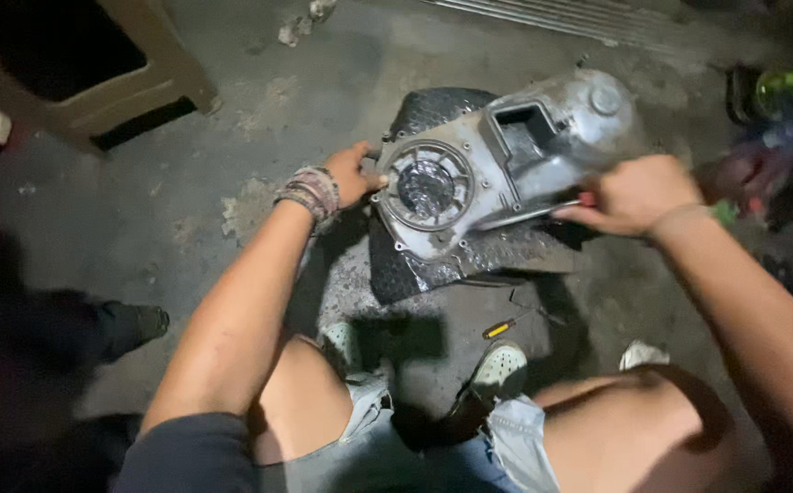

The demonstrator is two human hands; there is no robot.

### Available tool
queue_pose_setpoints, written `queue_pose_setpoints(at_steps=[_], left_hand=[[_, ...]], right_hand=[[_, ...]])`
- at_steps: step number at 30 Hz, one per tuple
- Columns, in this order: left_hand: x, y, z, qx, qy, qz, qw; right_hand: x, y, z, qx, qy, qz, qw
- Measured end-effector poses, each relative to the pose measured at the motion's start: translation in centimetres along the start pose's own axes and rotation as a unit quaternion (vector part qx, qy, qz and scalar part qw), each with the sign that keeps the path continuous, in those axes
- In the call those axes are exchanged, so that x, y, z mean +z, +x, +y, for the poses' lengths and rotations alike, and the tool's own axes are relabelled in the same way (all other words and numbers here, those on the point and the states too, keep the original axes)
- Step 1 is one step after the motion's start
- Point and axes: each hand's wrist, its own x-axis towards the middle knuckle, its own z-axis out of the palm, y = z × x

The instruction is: The person scrapes and brushes residue from a metal engine casing using a screwdriver and a wire brush while holding the part over a small block.

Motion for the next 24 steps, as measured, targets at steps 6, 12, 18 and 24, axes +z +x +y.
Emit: queue_pose_setpoints(at_steps=[6,12,18,24], left_hand=[[-1.1,-1.0,0.8,-0.021,-0.050,-0.016,0.998],[0.4,0.1,0.2,-0.016,-0.060,0.018,0.998],[-0.1,0.3,-0.3,-0.003,-0.030,-0.004,1.000],[-0.1,-0.2,0.6,-0.018,-0.038,0.003,0.999]], right_hand=[[-0.4,-0.6,0.2,0.063,0.043,0.092,0.993],[4.5,-0.7,2.3,0.105,-0.006,0.095,0.990],[1.9,-1.3,0.8,0.060,-0.006,0.055,0.997],[2.3,-1.8,-0.7,0.024,-0.016,0.100,0.995]])
